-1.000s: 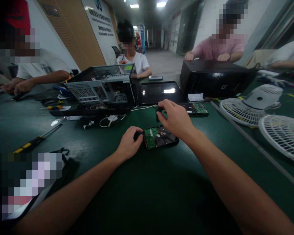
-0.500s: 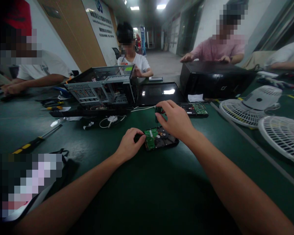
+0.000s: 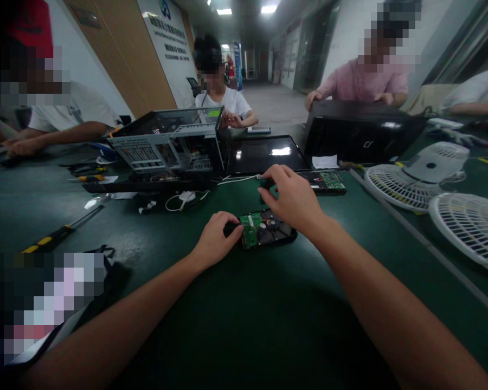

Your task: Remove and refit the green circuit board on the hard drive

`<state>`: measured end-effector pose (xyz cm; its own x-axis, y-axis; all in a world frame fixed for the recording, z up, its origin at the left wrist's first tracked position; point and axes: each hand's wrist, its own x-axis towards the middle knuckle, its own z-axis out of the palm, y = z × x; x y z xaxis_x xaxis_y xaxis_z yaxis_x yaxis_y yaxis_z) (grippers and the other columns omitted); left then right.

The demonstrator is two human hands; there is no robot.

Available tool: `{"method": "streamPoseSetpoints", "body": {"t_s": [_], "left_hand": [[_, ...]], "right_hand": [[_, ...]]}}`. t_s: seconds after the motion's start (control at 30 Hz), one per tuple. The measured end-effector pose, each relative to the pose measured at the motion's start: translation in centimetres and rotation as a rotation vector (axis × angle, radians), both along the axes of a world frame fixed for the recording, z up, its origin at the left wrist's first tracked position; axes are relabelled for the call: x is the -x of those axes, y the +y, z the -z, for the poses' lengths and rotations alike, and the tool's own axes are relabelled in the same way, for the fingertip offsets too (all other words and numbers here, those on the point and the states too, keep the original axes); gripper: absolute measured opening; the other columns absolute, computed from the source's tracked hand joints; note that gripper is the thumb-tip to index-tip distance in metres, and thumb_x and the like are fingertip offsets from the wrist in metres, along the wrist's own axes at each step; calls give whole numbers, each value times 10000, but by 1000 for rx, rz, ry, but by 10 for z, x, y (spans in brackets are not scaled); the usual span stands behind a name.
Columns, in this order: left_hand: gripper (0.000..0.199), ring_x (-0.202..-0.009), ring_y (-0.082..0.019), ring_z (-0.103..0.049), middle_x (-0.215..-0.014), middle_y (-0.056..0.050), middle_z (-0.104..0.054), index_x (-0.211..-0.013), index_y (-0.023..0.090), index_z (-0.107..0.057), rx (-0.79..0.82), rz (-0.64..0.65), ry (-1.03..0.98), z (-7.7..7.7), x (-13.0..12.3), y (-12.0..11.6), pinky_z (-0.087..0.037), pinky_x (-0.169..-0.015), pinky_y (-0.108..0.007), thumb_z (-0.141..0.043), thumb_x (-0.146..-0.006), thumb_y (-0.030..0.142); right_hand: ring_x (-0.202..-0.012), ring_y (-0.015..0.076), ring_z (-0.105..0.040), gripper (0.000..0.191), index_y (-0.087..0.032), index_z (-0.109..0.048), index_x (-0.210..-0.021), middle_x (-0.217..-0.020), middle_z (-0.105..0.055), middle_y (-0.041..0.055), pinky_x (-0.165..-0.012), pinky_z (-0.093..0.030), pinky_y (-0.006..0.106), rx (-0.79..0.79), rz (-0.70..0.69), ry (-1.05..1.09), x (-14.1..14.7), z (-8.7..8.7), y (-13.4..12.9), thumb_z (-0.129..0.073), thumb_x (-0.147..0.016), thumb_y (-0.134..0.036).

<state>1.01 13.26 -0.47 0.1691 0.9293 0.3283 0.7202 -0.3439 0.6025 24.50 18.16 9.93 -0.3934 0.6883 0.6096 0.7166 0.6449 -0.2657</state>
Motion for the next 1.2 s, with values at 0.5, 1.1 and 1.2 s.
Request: {"method": "streamPoseSetpoints", "body": {"t_s": [0.5,1.1,1.2], "left_hand": [[134,-1055,-262,-605,-1088,-73,-671,-1029,218,-658,31,-7,-3,-1,1,0,-514,-930,-439,-645,-971,339],[113,-1050,-255,-603,-1064,-67,-667,-1030,216,-658,3,8,-2,-2,1,-2,-505,-936,-424,-644,-971,311],[113,-1052,-258,-604,-1068,-67,-667,-1029,218,-661,8,-2,-1,-3,1,-2,-505,-944,-431,-654,-965,311]], "right_hand": [[-791,225,-655,210,-195,-630,-1107,-1007,-669,104,-761,-540,404,11,-23,48,2,0,0,-642,-927,-302],[-830,232,-710,170,-210,-606,-1044,-1163,-724,128,-746,-554,391,-9,-10,68,3,1,-1,-666,-939,-330],[-828,250,-718,201,-225,-609,-1038,-1074,-754,108,-730,-543,397,-17,34,66,2,4,1,-686,-933,-378]]}}
